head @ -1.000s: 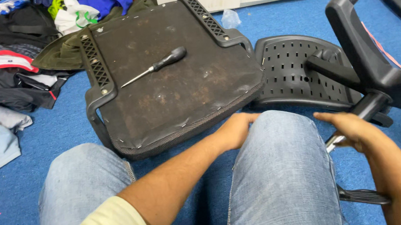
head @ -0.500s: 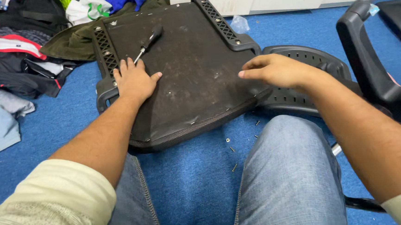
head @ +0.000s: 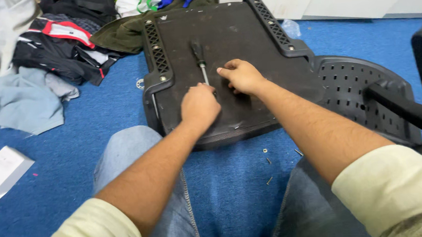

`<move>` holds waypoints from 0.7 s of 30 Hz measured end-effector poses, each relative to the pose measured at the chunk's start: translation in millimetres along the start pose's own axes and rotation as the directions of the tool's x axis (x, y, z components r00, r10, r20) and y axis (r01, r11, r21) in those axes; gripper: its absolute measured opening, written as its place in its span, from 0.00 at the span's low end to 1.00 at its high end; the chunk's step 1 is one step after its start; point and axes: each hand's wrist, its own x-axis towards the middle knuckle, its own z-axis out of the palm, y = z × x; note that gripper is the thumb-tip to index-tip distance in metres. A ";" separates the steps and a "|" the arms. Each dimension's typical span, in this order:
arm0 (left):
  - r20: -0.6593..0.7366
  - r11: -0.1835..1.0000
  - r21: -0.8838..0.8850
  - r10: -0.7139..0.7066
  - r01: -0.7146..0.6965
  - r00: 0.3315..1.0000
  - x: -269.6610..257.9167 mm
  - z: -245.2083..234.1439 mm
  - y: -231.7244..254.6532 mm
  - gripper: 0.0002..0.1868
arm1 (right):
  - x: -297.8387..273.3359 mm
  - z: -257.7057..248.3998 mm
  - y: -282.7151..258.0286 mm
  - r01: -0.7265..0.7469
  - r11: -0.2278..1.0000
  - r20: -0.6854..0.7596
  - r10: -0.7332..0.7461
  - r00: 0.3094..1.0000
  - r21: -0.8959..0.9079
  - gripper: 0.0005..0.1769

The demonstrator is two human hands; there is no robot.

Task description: The person sits on the floor and uses a screwdriver to remove screws from the underside of an office chair seat. They detach the central gas lift mechanism and then proceed to remove screws from the side brackets of the seat base.

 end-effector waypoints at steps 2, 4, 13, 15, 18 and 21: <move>0.084 1.000 0.020 -0.001 -0.001 0.996 -16.5 -4.1 12.9 0.11 | 6.3 15.8 1.7 0.069 0.991 -0.100 -0.080 0.992 -0.112 0.38; 0.162 0.995 -0.093 0.054 -0.039 0.985 -23.3 -9.8 18.6 0.14 | 11.0 25.4 1.1 0.151 0.924 -0.159 -0.218 0.963 -0.351 0.40; 0.075 0.898 -0.426 -0.087 0.111 0.993 20.4 -61.3 -51.3 0.14 | 25.8 25.4 0.6 0.207 0.799 0.064 -0.208 0.976 -0.564 0.32; -0.040 0.870 -0.463 -0.214 0.171 0.976 34.1 -74.9 -82.0 0.15 | 30.4 21.5 0.4 0.150 0.821 0.089 -0.121 0.989 -0.551 0.32; -0.172 0.900 -0.408 -0.243 0.156 0.955 39.1 -85.9 -127.9 0.17 | 36.4 21.2 -1.9 0.092 0.838 0.105 -0.042 0.994 -0.538 0.32; -0.152 0.922 -0.357 -0.217 0.151 0.964 36.0 -78.7 -161.1 0.21 | 38.5 22.5 -5.4 0.079 0.819 0.111 -0.018 0.994 -0.568 0.34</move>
